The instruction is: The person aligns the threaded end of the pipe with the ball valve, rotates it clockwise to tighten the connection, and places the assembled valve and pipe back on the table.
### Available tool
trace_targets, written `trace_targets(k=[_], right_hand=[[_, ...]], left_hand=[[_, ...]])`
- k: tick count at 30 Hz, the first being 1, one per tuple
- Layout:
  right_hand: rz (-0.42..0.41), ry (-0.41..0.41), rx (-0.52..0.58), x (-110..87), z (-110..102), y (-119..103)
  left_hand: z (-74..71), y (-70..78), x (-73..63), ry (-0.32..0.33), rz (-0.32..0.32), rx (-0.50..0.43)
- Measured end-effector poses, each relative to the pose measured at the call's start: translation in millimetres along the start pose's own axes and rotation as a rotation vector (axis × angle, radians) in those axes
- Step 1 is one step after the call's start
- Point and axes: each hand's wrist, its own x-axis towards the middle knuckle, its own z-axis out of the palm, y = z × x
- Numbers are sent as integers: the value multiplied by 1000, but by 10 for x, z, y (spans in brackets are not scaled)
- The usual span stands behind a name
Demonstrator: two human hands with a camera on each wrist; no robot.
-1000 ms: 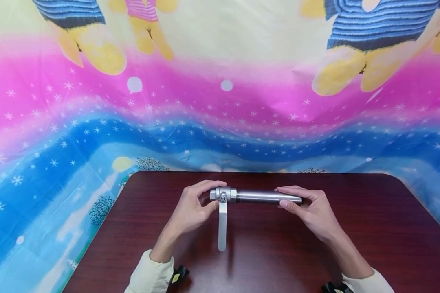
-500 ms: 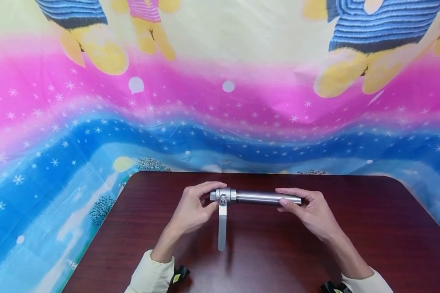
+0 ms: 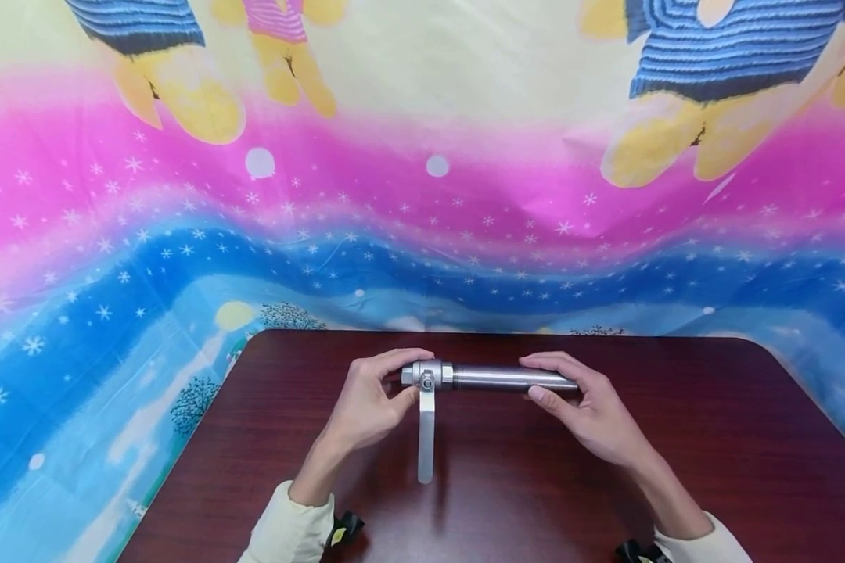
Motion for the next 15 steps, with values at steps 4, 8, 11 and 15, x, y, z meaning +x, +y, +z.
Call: trace_targets(k=[4,8,11,15], right_hand=[[-68,37,-74,-1,40,9],[-100,89,-114,-5,63,12],[-113,113,-127,-5,69,8],[-117,125,-143,-2,63,3]], left_hand=[[6,12,-6,11,-3,-1],[14,11,-10,13,-10,-10],[18,9,-8,13,-10,-12],[14,8,-6,10,-3,-11]])
